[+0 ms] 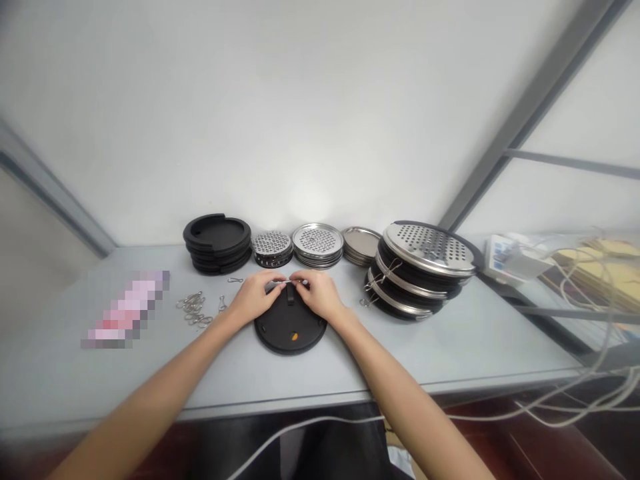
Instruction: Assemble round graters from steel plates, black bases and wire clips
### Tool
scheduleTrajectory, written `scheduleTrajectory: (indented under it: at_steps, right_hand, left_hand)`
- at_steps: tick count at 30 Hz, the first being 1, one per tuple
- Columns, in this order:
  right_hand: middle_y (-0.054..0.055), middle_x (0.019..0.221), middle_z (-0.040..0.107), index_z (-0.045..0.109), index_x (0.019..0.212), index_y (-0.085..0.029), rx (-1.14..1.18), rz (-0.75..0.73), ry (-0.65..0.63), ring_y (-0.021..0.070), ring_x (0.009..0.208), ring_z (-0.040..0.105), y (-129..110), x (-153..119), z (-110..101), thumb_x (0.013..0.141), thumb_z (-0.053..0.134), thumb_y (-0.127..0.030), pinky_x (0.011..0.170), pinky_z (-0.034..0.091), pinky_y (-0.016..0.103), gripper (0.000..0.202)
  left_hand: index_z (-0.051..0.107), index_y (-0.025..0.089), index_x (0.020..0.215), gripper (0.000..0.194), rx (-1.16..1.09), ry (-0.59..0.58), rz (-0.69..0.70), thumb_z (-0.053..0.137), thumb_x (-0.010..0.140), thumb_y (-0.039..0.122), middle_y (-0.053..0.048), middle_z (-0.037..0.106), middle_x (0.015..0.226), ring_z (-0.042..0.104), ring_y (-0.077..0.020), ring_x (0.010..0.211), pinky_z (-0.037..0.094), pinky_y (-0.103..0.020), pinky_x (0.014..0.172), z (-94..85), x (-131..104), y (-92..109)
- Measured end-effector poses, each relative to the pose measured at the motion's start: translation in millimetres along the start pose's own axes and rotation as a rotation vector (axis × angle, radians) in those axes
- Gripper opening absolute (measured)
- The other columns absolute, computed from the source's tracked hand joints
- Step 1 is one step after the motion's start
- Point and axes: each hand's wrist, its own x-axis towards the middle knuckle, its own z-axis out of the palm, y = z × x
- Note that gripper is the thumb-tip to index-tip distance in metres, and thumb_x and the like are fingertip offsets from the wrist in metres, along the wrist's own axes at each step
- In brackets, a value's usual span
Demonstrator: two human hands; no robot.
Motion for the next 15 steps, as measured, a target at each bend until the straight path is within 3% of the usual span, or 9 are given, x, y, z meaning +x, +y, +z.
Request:
scheduleTrajectory:
  at_steps: [9,15]
  right_hand:
    - [0.006,0.101,0.072,0.074,0.091,-0.021,0.019,-0.041,0.025,0.0204,0.092,0.067,1.4,-0.2,2.7,0.085,0.056,-0.011,0.085,0.051,0.033,0.021]
    - [0.005,0.098,0.073,0.074,0.104,-0.023,-0.025,-0.072,-0.009,0.0193,0.088,0.066,2.6,-2.0,2.3,0.09,0.053,-0.014,0.08,0.05,0.03,0.026]
  left_hand:
    - [0.073,0.02,0.096,0.02,0.008,0.023,0.018,0.055,0.087,0.015,-0.004,0.074,0.097,0.067,-0.0207,0.089,0.053,-0.033,0.084,1.2,0.7,-2.6]
    - [0.075,0.021,0.098,0.022,0.004,0.068,0.028,0.057,0.088,0.014,-0.004,0.075,0.101,0.069,-0.0205,0.095,0.053,-0.033,0.089,5.7,-0.3,-6.2]
